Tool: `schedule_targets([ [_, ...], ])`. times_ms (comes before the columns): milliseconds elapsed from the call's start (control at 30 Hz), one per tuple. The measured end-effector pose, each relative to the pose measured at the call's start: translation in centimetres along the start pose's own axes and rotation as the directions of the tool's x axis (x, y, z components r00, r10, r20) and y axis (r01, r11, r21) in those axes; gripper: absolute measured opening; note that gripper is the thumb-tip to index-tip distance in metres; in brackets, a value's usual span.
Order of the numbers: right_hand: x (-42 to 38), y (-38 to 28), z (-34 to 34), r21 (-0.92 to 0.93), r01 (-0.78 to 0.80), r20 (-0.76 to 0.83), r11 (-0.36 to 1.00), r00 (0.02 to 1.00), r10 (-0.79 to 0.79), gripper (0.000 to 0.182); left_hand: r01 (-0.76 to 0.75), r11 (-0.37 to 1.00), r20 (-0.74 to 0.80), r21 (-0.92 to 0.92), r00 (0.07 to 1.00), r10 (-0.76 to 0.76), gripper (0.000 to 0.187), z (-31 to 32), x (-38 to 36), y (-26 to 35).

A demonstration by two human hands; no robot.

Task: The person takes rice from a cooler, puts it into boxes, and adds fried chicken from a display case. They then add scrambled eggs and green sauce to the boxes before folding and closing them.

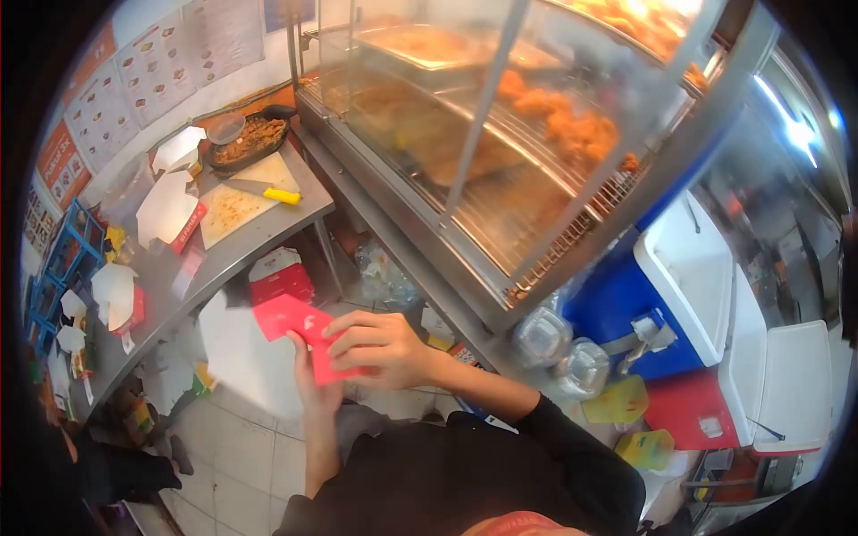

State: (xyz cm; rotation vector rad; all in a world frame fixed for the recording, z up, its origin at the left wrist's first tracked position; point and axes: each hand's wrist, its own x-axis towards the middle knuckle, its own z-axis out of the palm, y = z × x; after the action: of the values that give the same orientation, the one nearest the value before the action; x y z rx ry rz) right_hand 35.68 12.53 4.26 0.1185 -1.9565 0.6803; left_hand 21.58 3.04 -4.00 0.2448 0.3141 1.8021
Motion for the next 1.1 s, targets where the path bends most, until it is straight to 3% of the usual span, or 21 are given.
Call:
schedule_targets([
  [33, 0.7, 0.7, 0.8, -0.255, 0.013, 0.164, 0.967, 0.986, 0.03, 0.022, -0.023, 0.996, 0.017, 0.083, 1.0, 0.022, 0.047, 1.4, 0.3, 0.3],
  [67, 1.3, 1.7, 2.3, -0.363, -0.067, 0.096, 0.929, 0.989, 0.108, 0.019, -0.084, 0.991, -0.176, 0.107, 0.979, 0.102, 0.047, 3.2, 0.9, 0.8],
  [167, 3.0, 5.4, 7.6, -0.524, -0.107, -0.085, 0.845, 0.994, 0.073, 0.023, -0.153, 0.979, -0.194, 0.138, 0.965, 0.178, 0.046, 0.1, 3.1, 4.3],
  [233, 4.7, 7.1, 9.5, -0.46, -0.141, -0.035, 0.877, 0.989, 0.14, 0.03, -0.215, 0.96, -0.148, 0.181, 0.959, 0.243, 0.038, -2.5, 4.5, 8.2],
  [267, 6.1, 7.7, 9.5, -0.264, -0.245, 0.064, 0.933, 0.961, 0.27, 0.035, -0.211, 0.867, -0.139, 0.451, 0.943, 0.302, 0.033, -3.1, 5.1, 10.5],
  [300, 7.5, 8.4, 10.0, -0.066, -0.363, 0.198, 0.929, 0.908, 0.369, 0.042, -0.178, 0.706, -0.127, 0.685, 0.925, 0.357, 0.029, -3.6, 5.5, 12.8],
  [367, 10.1, 10.4, 12.4, 0.138, -0.516, 0.034, 0.845, 0.856, 0.516, 0.056, -0.188, 0.528, -0.017, 0.828, 0.933, 0.359, 0.035, -3.5, 5.3, 17.2],
  [400, 11.3, 11.7, 13.7, -0.015, -0.542, 0.048, 0.84, 0.839, 0.542, 0.049, -0.258, 0.307, 0.121, 0.916, 0.908, 0.402, 0.037, -2.8, 5.1, 19.1],
  [433, 12.3, 13.1, 15.0, -0.171, -0.546, 0.058, 0.82, 0.826, 0.561, 0.043, -0.309, 0.067, 0.257, 0.949, 0.877, 0.405, 0.039, -2.1, 5.0, 21.1],
  [467, 12.9, 14.7, 16.2, -0.129, -0.491, 0.087, 0.862, 0.86, 0.503, 0.039, -0.29, 0.053, 0.237, 0.956, 0.864, 0.445, 0.039, -1.9, 5.2, 23.5],
  [533, 14.7, 15.8, 17.8, 0.096, -0.556, 0.114, 0.825, 0.83, 0.546, 0.028, -0.483, -0.495, 0.657, 0.722, 0.703, 0.273, 0.042, -1.9, 5.9, 28.0],
  [567, 15.5, 15.3, 18.4, 0.454, -0.681, 0.143, 0.575, 0.692, 0.707, 0.023, -0.457, -0.515, 0.651, 0.725, 0.7, 0.295, 0.042, -2.1, 5.9, 29.5],
  [633, 17.0, 16.1, 20.4, 0.439, -0.268, -0.102, 0.858, 0.933, 0.344, 0.021, -0.035, -0.065, 0.065, 0.997, 0.835, 0.546, 0.048, -2.3, 5.8, 31.5],
  [700, 19.1, 14.4, 23.8, 0.382, -0.319, -0.192, 0.867, 0.891, 0.413, 0.022, -0.114, 0.062, 0.055, 0.992, 0.801, 0.596, 0.049, -2.0, 6.6, 31.5],
  [767, 21.2, 13.7, 25.6, -0.084, -0.536, 0.24, 0.84, 0.808, 0.539, 0.031, -0.382, -0.133, 0.323, 0.914, 0.49, 0.81, 0.043, -4.2, 7.8, 31.4],
  [800, 21.4, 15.2, 26.2, -0.063, -0.488, 0.507, 0.871, 0.735, 0.449, 0.045, -0.494, -0.039, 0.287, 0.868, 0.437, 0.852, 0.032, -4.6, 8.4, 31.8],
  [833, 22.0, 15.9, 26.6, -0.069, -0.486, 0.501, 0.871, 0.738, 0.452, 0.045, -0.501, -0.037, 0.291, 0.865, 0.44, 0.85, 0.032, -5.1, 9.2, 32.7],
  [900, 22.9, 16.7, 26.9, 0.039, -0.288, 0.32, 0.957, 0.911, 0.261, 0.049, -0.479, -0.439, 0.621, 0.76, 0.337, 0.707, 0.028, -6.1, 11.7, 34.7],
  [933, 23.0, 16.6, 26.8, 0.144, -0.378, 0.136, 0.914, 0.923, 0.36, 0.049, -0.507, -0.426, 0.629, 0.75, 0.344, 0.697, 0.028, -6.1, 13.7, 35.4],
  [1033, 20.8, 18.6, 24.5, -0.026, -0.419, -0.083, 0.908, 0.906, 0.416, 0.046, -0.412, -0.617, 0.741, 0.671, 0.381, 0.553, 0.021, -5.8, 21.9, 36.3],
  [1100, 20.5, 18.3, 21.2, -0.138, -0.484, -0.202, 0.864, 0.868, 0.454, 0.045, -0.204, -0.795, 0.714, 0.571, 0.601, 0.358, 0.032, -6.2, 29.2, 36.5],
])
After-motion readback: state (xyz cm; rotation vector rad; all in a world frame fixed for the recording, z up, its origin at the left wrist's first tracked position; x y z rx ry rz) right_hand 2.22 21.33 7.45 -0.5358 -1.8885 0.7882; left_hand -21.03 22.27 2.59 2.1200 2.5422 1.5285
